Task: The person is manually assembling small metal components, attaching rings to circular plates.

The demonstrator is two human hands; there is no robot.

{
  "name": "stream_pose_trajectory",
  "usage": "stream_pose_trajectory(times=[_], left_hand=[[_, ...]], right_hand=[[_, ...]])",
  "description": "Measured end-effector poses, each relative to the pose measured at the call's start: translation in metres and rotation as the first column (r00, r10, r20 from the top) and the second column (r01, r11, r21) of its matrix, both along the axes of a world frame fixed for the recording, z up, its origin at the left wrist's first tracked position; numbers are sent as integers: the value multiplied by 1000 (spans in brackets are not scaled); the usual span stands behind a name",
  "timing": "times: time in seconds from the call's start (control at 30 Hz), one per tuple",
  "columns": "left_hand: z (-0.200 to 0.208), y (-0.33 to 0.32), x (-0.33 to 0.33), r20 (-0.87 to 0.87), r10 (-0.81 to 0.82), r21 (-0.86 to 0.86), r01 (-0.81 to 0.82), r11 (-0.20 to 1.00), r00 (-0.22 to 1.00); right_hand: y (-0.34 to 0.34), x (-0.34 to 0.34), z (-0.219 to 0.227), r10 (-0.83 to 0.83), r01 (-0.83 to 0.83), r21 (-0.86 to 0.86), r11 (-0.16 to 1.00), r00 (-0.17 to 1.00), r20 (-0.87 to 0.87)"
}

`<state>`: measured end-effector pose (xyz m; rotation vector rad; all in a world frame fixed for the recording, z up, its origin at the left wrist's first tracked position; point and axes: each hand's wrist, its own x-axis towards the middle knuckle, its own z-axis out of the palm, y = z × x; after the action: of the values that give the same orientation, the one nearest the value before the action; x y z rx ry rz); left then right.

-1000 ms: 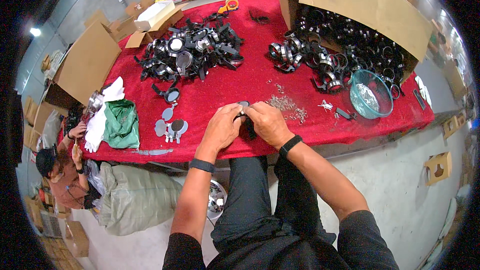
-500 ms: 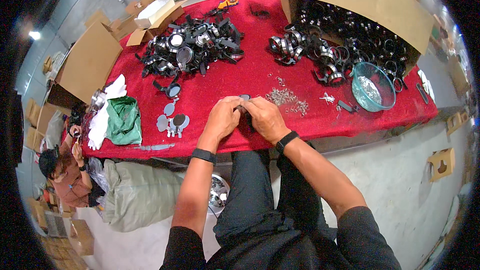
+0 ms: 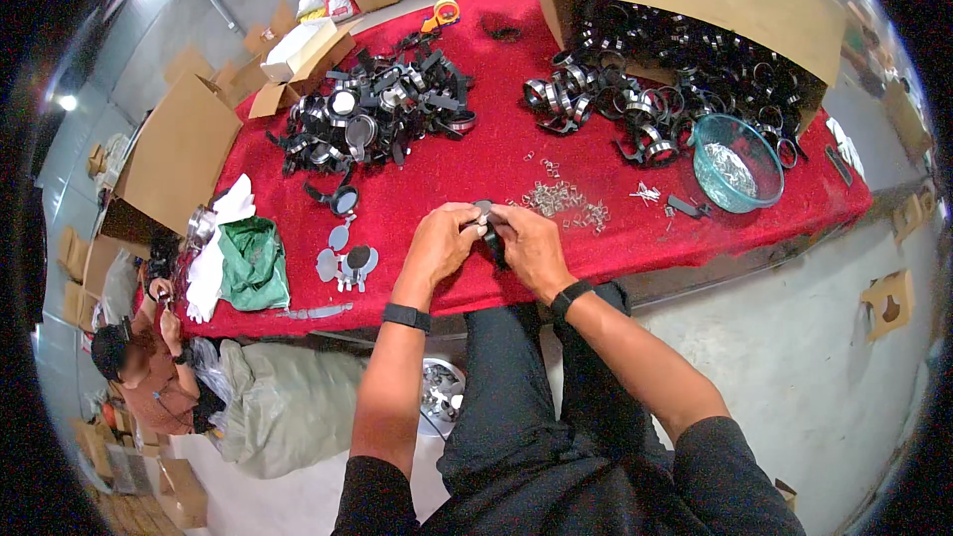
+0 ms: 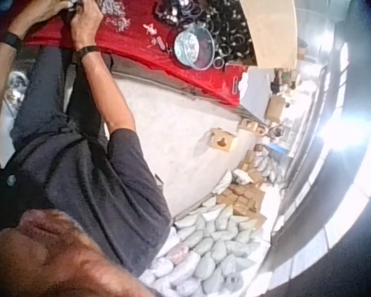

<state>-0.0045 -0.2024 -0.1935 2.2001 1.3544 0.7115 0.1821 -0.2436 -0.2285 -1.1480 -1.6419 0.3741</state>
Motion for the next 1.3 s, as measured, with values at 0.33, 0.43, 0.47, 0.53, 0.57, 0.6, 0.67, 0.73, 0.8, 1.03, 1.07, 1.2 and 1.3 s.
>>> stream_pose_trajectory(times=[0.33, 0.43, 0.47, 0.53, 0.57, 0.6, 0.67, 0.73, 0.8, 1.03, 1.07, 1.2, 1.3], left_hand=[[-7, -6, 5, 11, 67, 76, -68, 995, 998], [-4, -7, 12, -3, 117, 73, -117, 990, 993], [-2, -8, 14, -6, 110, 73, -109, 991, 994], [0, -11, 18, -21, 149, 83, -147, 986, 989], [1, -11, 20, -24, 142, 84, -139, 987, 990], [1, -12, 19, -24, 150, 93, -147, 985, 988], [0, -12, 19, -29, 153, 100, -150, 984, 988], [-3, -11, 17, -3, 167, 93, -166, 982, 986], [-6, -8, 15, 21, 165, 69, -166, 984, 986], [-2, -11, 17, -16, 167, 80, -166, 983, 986], [0, -11, 17, -19, 165, 79, -163, 983, 986], [-4, -10, 16, 16, 154, 57, -155, 986, 988], [-4, -10, 15, 5, 143, 73, -143, 987, 990]], right_hand=[[-14, 3, -27, -70, 43, -185, 982, 988, -140], [-14, 5, -26, -76, 69, -109, 992, 995, -65], [-15, 5, -26, -69, 52, -152, 987, 992, -105], [-16, 5, -27, -68, 39, -193, 981, 986, -150], [-16, 6, -27, -59, 34, -172, 984, 988, -145], [-16, 5, -26, -47, 25, -153, 988, 989, -141], [-16, 4, -26, -45, 25, -145, 989, 990, -136], [-16, 4, -25, -39, 21, -135, 991, 991, -131], [-17, 4, -24, -44, 28, -130, 991, 992, -119], [-15, 3, -27, -19, 11, -71, 997, 993, -113], [-13, 3, -28, 14, -13, 14, 1000, 995, -97], [-12, 4, -29, 50, -44, 105, 994, 997, -58], [-17, 6, -26, 58, -58, 93, 994, 998, 9]])
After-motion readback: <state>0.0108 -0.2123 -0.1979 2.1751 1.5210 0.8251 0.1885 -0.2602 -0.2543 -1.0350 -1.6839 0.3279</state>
